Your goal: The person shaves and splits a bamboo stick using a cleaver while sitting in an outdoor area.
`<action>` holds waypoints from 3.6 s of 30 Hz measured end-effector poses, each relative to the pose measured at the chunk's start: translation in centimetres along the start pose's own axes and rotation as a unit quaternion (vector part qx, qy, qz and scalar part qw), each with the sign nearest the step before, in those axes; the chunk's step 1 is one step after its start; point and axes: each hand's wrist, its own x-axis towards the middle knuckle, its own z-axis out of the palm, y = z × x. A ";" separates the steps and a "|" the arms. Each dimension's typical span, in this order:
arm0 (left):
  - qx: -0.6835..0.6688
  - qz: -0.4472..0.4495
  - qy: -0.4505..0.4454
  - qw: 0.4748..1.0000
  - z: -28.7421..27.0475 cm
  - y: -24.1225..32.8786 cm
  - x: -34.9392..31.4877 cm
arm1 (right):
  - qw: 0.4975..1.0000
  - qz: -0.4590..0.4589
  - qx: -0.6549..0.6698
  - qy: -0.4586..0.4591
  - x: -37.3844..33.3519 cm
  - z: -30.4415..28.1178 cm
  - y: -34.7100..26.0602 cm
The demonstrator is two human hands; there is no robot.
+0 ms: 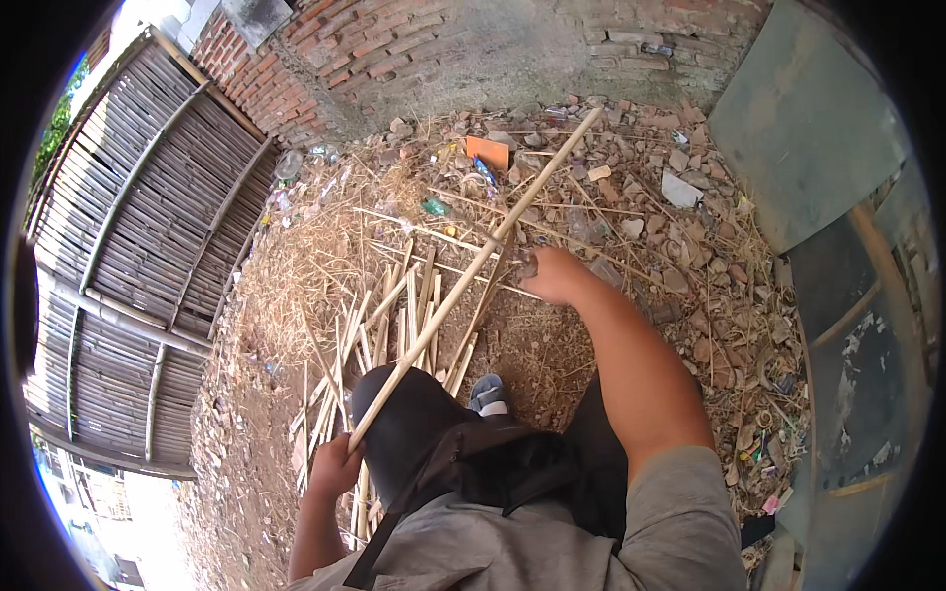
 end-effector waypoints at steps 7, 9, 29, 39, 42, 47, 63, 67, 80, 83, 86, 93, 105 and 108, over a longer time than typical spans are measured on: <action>-0.008 -0.001 0.012 1.000 0.0 0.3 -0.4 | 0.942 -0.190 -0.221 -0.166 -4.5 1.9 -6.3; -0.003 0.001 0.013 1.000 0.2 0.2 -0.5 | 0.969 -0.139 -0.157 -0.127 -2.1 0.9 -3.0; -0.034 -0.004 0.034 0.999 1.2 -1.7 -2.2 | 0.995 -0.004 -0.092 -0.025 -1.3 -1.2 -2.4; -0.061 -0.053 -0.022 0.996 0.6 -1.9 -2.6 | 0.953 -0.163 -0.184 -0.177 -3.1 1.3 -5.6; -0.035 -0.028 0.001 0.999 1.1 -1.6 -2.0 | 0.991 -0.063 -0.069 -0.096 -0.6 -1.5 -0.8; -0.072 -0.052 -0.041 0.995 -0.3 -1.0 -1.8 | 0.999 -0.013 -0.042 -0.005 -1.2 0.1 -1.2; -0.122 -0.117 -0.125 0.978 -1.0 -2.8 -0.5 | 0.999 -0.002 -0.036 0.028 -0.7 -1.3 -0.3; -0.148 -0.090 -0.113 0.978 0.0 -2.8 -0.2 | 0.977 -0.111 -0.113 -0.144 -4.0 1.1 -5.9; -0.115 -0.066 -0.072 0.989 -0.6 -0.8 -0.1 | 0.995 -0.023 -0.065 -0.076 -1.7 -1.3 -2.2; -0.125 -0.082 -0.091 0.985 -1.1 -0.5 -0.4 | 0.959 -0.114 -0.183 -0.183 -3.6 1.3 -5.9; -0.109 -0.072 -0.082 0.988 -0.9 -1.3 -0.7 | 0.950 -0.181 -0.172 -0.188 -3.0 1.2 -4.9; -0.034 -0.008 -0.023 0.999 -0.3 -1.7 0.0 | 0.996 0.057 0.031 0.064 0.3 -2.6 2.0; -0.089 -0.043 -0.034 0.995 0.2 -1.1 -0.4 | 0.998 0.015 0.009 -0.053 -0.4 -3.0 0.8; -0.084 -0.040 -0.036 0.995 0.1 -1.1 -0.3 | 0.994 0.096 0.046 0.029 -0.5 -4.6 0.7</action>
